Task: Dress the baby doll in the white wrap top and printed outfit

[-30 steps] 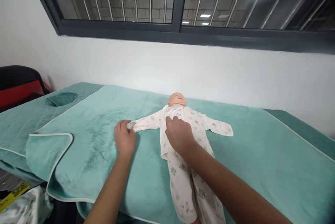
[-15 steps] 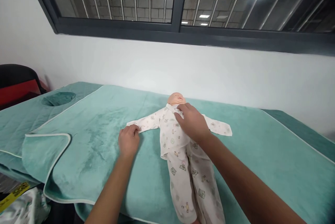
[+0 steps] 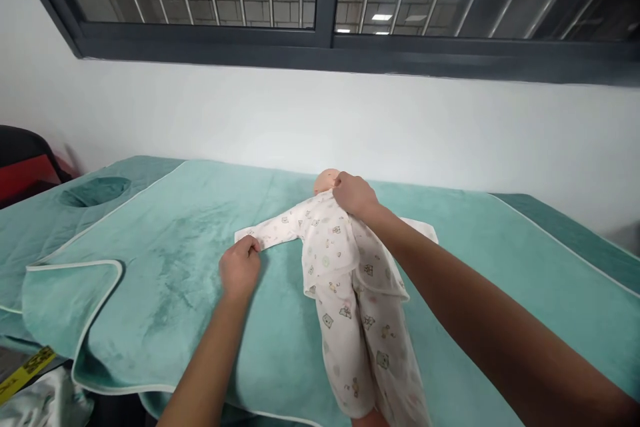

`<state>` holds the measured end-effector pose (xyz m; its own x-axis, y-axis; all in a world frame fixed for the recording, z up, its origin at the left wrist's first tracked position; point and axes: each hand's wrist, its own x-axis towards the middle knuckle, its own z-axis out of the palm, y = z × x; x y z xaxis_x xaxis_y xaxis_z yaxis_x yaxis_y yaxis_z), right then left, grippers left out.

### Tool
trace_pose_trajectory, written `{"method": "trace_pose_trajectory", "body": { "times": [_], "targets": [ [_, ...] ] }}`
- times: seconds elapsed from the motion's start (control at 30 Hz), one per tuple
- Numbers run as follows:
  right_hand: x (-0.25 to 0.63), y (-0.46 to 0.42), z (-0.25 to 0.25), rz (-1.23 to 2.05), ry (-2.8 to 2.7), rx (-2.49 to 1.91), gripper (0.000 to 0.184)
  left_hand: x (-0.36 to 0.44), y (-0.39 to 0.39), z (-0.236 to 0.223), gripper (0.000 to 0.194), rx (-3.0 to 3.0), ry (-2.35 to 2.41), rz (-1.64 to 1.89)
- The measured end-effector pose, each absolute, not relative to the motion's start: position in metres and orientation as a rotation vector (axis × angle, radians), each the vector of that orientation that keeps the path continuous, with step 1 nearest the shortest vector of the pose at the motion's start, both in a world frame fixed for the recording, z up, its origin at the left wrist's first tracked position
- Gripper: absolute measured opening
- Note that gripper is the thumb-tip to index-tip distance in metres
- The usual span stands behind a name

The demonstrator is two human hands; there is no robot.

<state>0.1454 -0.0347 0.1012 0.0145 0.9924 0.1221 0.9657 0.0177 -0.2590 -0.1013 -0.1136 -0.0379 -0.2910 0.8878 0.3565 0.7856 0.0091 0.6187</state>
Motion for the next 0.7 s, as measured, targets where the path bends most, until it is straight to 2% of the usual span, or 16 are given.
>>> {"method": "trace_pose_trajectory", "body": {
  "times": [0.1, 0.33, 0.47, 0.6, 0.7],
  "targets": [
    [0.161, -0.049, 0.091, 0.170, -1.931, -2.040, 0.024, -0.101, -0.114, -0.037, 0.022, 1.760, 2.115, 1.178],
    [0.190, -0.146, 0.049, 0.197, -1.892, -1.495, 0.016, -0.092, -0.131, -0.029, 0.019, 1.969, 1.859, 1.222],
    [0.212, -0.209, 0.028, 0.179, -2.071, -1.422, 0.018, -0.065, -0.178, -0.029, 0.018, 1.986, 1.507, 1.189],
    [0.231, -0.234, 0.009, 0.086, -2.105, -1.417, 0.022, -0.023, -0.245, -0.035, 0.019, 1.888, 1.314, 1.197],
    [0.236, -0.232, 0.005, 0.054, -2.112, -1.436, 0.012, 0.005, -0.281, -0.040, 0.033, 1.949, 1.283, 1.170]
  ]
}}
